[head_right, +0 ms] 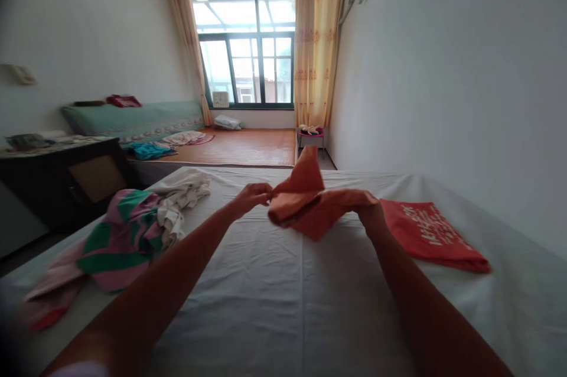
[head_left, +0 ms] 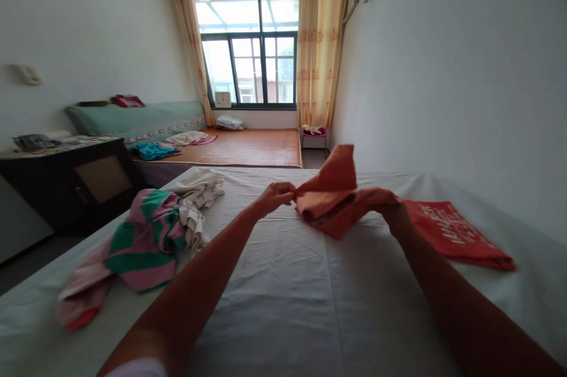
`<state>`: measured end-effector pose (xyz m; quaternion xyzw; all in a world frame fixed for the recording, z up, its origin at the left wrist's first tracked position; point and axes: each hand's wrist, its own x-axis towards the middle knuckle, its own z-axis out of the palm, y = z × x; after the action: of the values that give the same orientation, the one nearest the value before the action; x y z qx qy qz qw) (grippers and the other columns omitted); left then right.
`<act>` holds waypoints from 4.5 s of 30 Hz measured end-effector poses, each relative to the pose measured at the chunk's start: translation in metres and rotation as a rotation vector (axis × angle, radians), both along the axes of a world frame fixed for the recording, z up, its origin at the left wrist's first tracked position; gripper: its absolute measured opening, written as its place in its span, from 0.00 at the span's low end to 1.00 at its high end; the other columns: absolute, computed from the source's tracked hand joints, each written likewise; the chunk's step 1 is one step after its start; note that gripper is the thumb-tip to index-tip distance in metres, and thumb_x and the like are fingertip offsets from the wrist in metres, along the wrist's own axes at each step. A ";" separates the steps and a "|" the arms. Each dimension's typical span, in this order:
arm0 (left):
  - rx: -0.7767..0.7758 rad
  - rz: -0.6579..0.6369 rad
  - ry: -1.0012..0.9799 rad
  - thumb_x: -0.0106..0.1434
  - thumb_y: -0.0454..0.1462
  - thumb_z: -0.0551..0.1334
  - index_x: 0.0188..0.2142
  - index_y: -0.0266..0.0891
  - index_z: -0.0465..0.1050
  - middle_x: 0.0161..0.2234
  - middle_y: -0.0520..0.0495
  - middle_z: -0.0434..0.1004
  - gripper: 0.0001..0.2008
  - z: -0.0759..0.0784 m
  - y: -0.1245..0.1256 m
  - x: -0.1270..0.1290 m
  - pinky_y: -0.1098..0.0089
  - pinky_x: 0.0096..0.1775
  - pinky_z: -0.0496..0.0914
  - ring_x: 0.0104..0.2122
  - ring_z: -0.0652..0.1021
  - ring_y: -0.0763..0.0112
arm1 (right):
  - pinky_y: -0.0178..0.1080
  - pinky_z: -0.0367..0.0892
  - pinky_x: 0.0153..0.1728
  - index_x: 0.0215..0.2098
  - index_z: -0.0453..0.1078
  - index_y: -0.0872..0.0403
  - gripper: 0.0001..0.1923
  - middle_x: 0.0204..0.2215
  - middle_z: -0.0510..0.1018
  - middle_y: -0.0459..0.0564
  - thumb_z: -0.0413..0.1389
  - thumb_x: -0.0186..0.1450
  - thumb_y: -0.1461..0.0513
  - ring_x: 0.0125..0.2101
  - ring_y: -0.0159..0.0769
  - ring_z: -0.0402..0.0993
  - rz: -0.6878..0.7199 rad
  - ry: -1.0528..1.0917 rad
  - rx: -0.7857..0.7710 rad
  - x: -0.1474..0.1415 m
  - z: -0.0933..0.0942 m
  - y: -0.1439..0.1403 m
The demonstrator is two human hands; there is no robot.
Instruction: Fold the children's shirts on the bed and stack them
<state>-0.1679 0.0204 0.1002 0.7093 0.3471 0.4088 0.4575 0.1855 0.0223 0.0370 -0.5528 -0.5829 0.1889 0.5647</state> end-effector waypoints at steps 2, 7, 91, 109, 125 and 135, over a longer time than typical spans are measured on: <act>-0.119 -0.064 0.054 0.52 0.43 0.65 0.31 0.34 0.74 0.30 0.48 0.76 0.13 -0.019 -0.005 -0.026 0.70 0.35 0.70 0.33 0.74 0.69 | 0.38 0.70 0.28 0.41 0.70 0.56 0.20 0.36 0.78 0.54 0.53 0.56 0.51 0.30 0.39 0.76 0.015 0.132 -0.095 0.011 -0.010 -0.001; -0.168 0.032 0.200 0.58 0.48 0.60 0.39 0.35 0.75 0.39 0.44 0.77 0.19 -0.036 -0.009 -0.057 0.70 0.37 0.68 0.41 0.73 0.63 | 0.38 0.70 0.33 0.45 0.68 0.53 0.21 0.45 0.76 0.55 0.51 0.60 0.49 0.37 0.39 0.75 0.142 0.097 -0.254 0.009 -0.015 -0.006; -0.200 0.252 1.040 0.47 0.46 0.64 0.49 0.38 0.68 0.18 0.54 0.71 0.29 -0.041 0.002 -0.091 0.74 0.21 0.61 0.17 0.70 0.72 | 0.34 0.66 0.30 0.37 0.72 0.54 0.16 0.31 0.79 0.50 0.63 0.50 0.58 0.31 0.38 0.74 0.330 -0.644 -0.429 -0.057 -0.011 0.014; 0.504 0.696 0.701 0.56 0.35 0.58 0.53 0.35 0.69 0.50 0.39 0.69 0.24 0.027 0.084 -0.029 0.61 0.55 0.61 0.52 0.69 0.57 | 0.47 0.62 0.49 0.52 0.65 0.59 0.24 0.48 0.71 0.63 0.53 0.58 0.58 0.47 0.49 0.68 -0.304 -0.578 0.042 0.008 0.057 0.057; 0.512 -0.166 0.893 0.52 0.28 0.57 0.38 0.42 0.75 0.39 0.50 0.76 0.15 -0.042 -0.052 -0.032 0.73 0.43 0.66 0.40 0.74 0.68 | 0.44 0.60 0.53 0.47 0.73 0.51 0.25 0.52 0.73 0.52 0.47 0.55 0.71 0.52 0.42 0.67 0.397 -0.951 -0.160 0.027 -0.004 -0.044; 0.158 -0.568 0.745 0.54 0.30 0.59 0.39 0.39 0.78 0.34 0.50 0.78 0.13 -0.001 -0.078 -0.075 0.77 0.35 0.66 0.31 0.74 0.73 | 0.35 0.66 0.33 0.37 0.76 0.55 0.13 0.31 0.79 0.49 0.52 0.60 0.58 0.32 0.38 0.74 0.726 -0.722 -0.487 0.051 0.048 -0.095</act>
<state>-0.2433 -0.0577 0.0994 0.9071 0.2477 0.0107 0.3401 0.2361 -0.0722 0.0847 -0.4606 -0.8314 0.2990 0.0847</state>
